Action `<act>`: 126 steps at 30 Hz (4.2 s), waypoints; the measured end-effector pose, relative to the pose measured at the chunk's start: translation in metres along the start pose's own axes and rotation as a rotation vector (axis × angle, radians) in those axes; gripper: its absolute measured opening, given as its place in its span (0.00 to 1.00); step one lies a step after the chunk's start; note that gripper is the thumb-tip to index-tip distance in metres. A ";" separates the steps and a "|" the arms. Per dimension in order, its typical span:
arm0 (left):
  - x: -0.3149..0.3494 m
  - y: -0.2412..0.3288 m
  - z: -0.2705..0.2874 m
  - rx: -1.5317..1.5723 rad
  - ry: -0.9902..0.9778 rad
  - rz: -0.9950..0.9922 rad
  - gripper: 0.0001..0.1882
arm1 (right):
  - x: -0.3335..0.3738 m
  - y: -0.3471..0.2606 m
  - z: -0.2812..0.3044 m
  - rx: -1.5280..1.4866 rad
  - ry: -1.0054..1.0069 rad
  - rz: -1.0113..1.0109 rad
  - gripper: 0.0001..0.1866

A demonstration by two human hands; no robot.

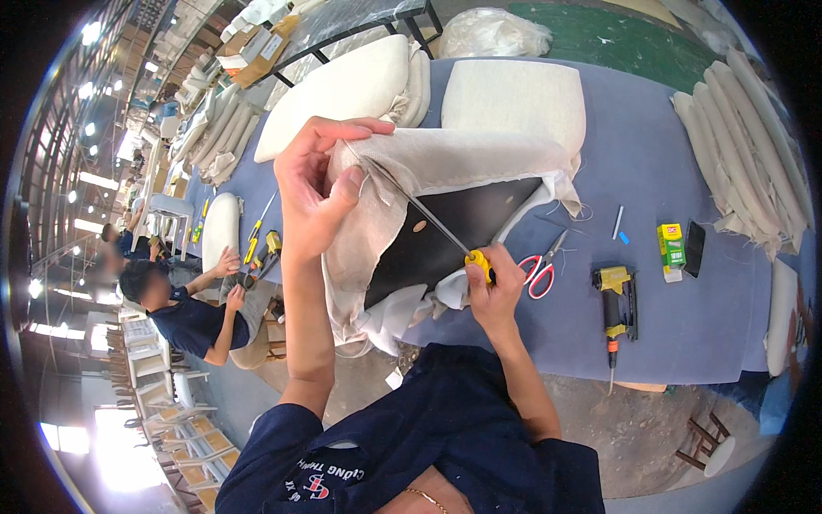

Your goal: The person is upholstering chair cushions in a workshop. They use a staple gun to attach fabric to the back of foam cushions, trim excess material with scissors, and adjust the fabric fit. The person also reloads the staple gun and adjusts their head-mounted camera strap during the process.

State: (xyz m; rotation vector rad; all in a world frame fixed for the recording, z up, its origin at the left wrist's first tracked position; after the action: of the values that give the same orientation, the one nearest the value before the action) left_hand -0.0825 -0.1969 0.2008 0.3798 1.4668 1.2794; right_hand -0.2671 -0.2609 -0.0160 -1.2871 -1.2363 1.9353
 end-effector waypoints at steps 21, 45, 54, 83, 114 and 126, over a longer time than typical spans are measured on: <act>-0.017 -0.018 0.002 0.395 -0.189 0.028 0.07 | -0.008 0.004 0.010 0.030 0.072 0.061 0.20; -0.018 -0.030 0.025 0.411 -0.095 0.008 0.03 | -0.013 -0.009 -0.005 -0.431 -0.558 -0.276 0.41; -0.025 -0.029 0.014 0.431 -0.155 0.025 0.02 | -0.003 0.008 -0.030 -1.152 -1.074 -0.654 0.42; -0.022 -0.024 0.027 0.437 -0.165 0.065 0.05 | -0.114 -0.102 0.011 0.395 0.039 0.716 0.24; -0.149 -0.186 0.103 0.488 -0.059 0.194 0.04 | -0.287 -0.034 -0.158 0.136 0.036 0.462 0.21; -0.140 -0.183 0.120 0.472 -0.025 0.276 0.04 | -0.284 -0.009 -0.179 -0.060 0.043 0.514 0.20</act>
State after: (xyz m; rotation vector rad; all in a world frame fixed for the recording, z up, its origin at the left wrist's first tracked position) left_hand 0.1404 -0.3153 0.1391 0.9336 1.7351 1.1216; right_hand 0.0147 -0.4079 0.0931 -1.8040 -1.0139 2.2071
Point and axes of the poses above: each hand's wrist, its own x-axis away from the middle knuckle, its own z-axis out of the back of the hand, y = z × x, the point moved 1 cm from there along -x, towards the middle knuckle, and after that the axes turned 7 degrees about x, right-handed, at the moved point
